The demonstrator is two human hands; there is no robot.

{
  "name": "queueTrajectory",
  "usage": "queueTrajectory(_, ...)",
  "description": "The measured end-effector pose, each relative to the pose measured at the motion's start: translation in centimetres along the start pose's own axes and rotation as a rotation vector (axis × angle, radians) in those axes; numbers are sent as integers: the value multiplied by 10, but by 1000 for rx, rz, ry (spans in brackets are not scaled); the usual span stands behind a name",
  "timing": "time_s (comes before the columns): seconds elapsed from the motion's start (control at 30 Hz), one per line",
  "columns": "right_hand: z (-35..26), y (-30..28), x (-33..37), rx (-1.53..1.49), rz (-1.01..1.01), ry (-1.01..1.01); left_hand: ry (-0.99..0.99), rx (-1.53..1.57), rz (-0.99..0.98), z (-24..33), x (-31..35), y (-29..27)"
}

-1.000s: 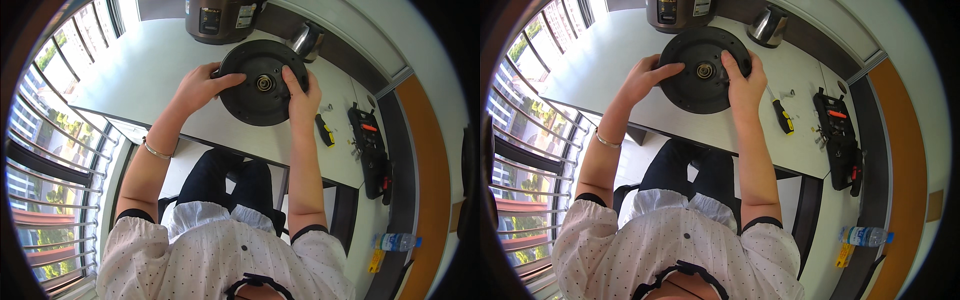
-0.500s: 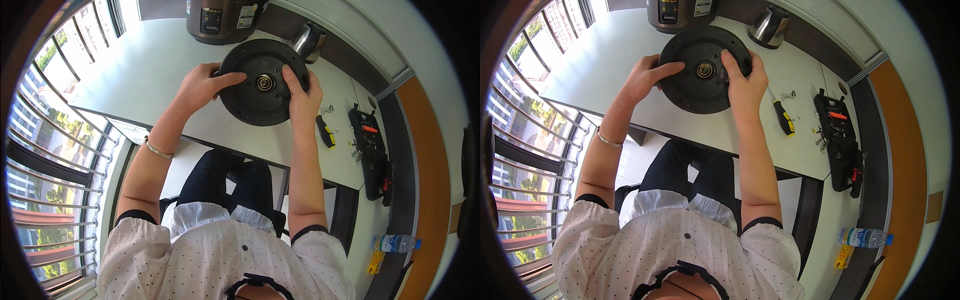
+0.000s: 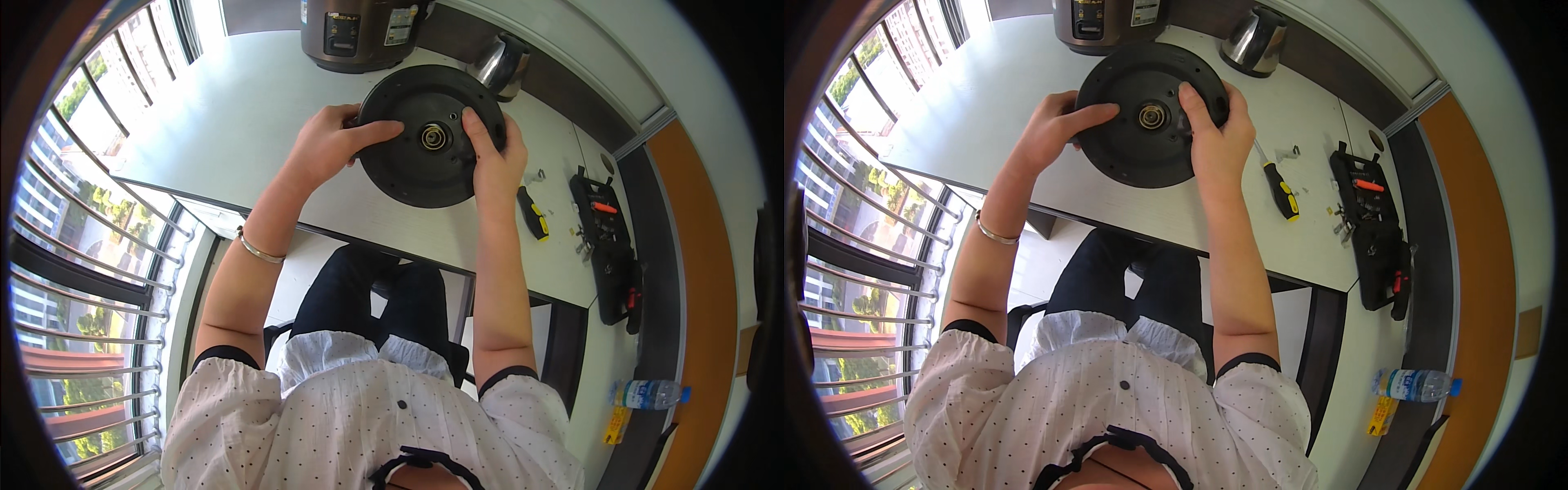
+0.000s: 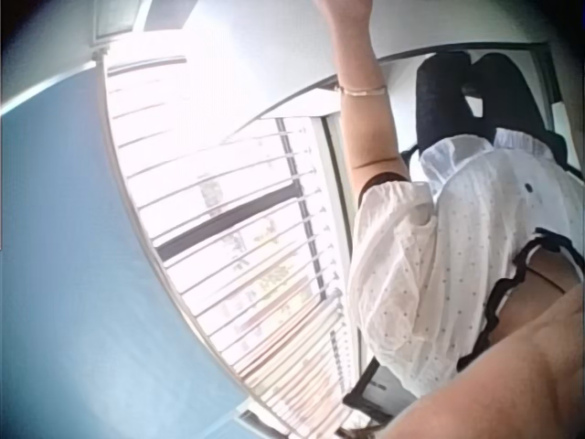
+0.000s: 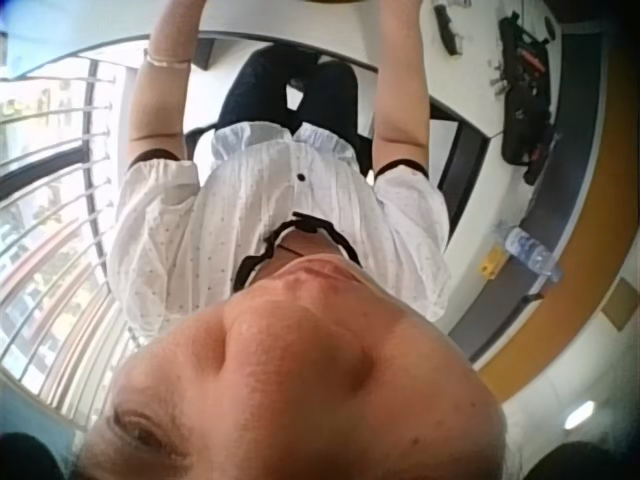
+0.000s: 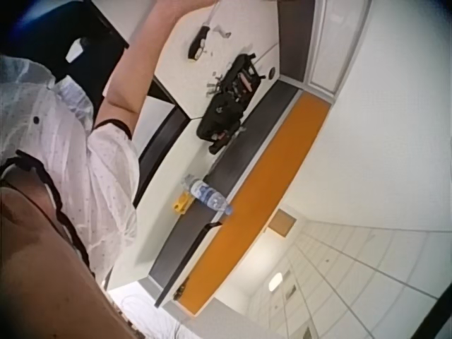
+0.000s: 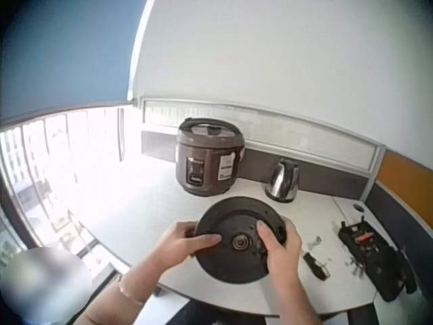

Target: The person assembles an electric kettle by hand, inserting internal components into the base, attaching the main kettle body, and securing the base plate with screws using a screwdriver.

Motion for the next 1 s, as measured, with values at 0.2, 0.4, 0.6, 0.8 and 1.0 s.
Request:
queueTrajectory(0.2, 1, -1, -1, 14, 1, -18, -16, -14, -24, -2, -3, 0)
queueTrajectory(0.4, -2, 1, 0, 15, -28, -10, 1, 20, -9, -2, -1, 0)
queueTrajectory(0.6, 2, 1, -1, 50, -24, -14, 17, 53, 9, -2, 1, 0)
queueTrajectory(0.8, 8, -4, -3, 27, -21, -36, 11, 39, 23, -1, 1, 5)
queueTrajectory(1.0, 8, -6, -3, 20, -49, -33, 30, 15, 26, 0, 3, 6)
Point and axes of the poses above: each hand's wrist, its own x-axis away from the middle knuckle, its own y-axis out of the palm, z = x × y, the point moved 6 cm from there along -x, towards the middle knuckle, and after that the axes turned 2 degrees about -x, right-handed, at the moved point
